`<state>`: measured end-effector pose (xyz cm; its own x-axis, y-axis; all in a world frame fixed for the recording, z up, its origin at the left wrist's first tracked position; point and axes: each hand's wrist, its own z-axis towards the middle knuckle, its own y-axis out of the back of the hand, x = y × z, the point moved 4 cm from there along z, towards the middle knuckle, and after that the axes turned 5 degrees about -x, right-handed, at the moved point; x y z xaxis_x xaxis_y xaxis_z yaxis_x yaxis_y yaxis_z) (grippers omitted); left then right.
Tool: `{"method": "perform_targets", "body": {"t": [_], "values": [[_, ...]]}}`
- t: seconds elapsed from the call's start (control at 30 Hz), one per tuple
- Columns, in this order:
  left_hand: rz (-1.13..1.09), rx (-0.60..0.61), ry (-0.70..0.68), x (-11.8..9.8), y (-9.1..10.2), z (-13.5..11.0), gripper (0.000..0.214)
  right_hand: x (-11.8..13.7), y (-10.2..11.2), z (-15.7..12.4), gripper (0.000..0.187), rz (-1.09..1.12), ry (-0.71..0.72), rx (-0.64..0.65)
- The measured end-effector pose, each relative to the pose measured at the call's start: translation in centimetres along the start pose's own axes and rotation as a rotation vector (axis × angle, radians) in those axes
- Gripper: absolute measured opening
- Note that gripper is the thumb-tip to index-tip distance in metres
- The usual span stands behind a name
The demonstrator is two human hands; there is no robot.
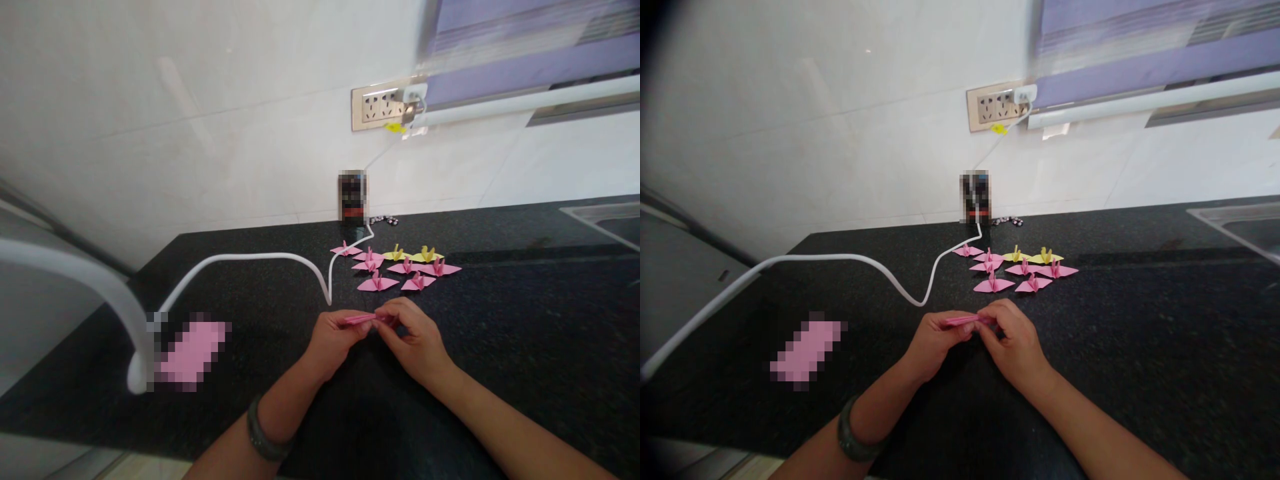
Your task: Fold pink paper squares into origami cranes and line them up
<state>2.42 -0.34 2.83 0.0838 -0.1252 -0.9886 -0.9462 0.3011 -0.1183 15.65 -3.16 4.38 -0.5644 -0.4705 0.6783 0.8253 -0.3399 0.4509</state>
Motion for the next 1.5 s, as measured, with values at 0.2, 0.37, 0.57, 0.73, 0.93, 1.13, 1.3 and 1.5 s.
{"method": "perform_targets", "body": {"t": [0.2,0.37,0.57,0.73,0.93,1.13,1.3,1.5], "values": [[-0.012,-0.035,0.017,0.27,0.12,-0.03,0.025,0.05,0.10,-0.14,0.018,-0.093,0.149,-0.026],[-0.086,-0.069,0.090,0.73,0.19,-0.07,0.028,0.05,-0.16,-0.36,0.032,-0.168,0.228,-0.010],[-0.090,-0.071,0.099,0.59,0.16,-0.05,0.030,0.32,-0.13,-0.40,0.032,-0.146,0.235,-0.026],[-0.075,-0.084,0.092,0.50,0.15,-0.08,0.031,0.59,0.09,-0.38,0.029,-0.146,0.239,0.010],[-0.004,-0.099,0.096,0.68,0.13,-0.08,0.033,0.75,0.01,-0.12,0.015,-0.082,0.164,-0.014],[0.058,-0.091,0.078,0.77,0.02,0.01,0.032,0.06,-0.43,-0.02,0.007,-0.025,-0.004,0.026],[0.119,-0.054,0.055,0.76,-0.11,-0.20,0.032,-0.10,-0.45,-0.13,0.007,-0.065,0.007,0.009],[0.135,-0.059,0.042,0.54,-0.29,-0.48,0.029,0.57,-0.46,-0.30,0.011,-0.182,0.193,0.021]]}}
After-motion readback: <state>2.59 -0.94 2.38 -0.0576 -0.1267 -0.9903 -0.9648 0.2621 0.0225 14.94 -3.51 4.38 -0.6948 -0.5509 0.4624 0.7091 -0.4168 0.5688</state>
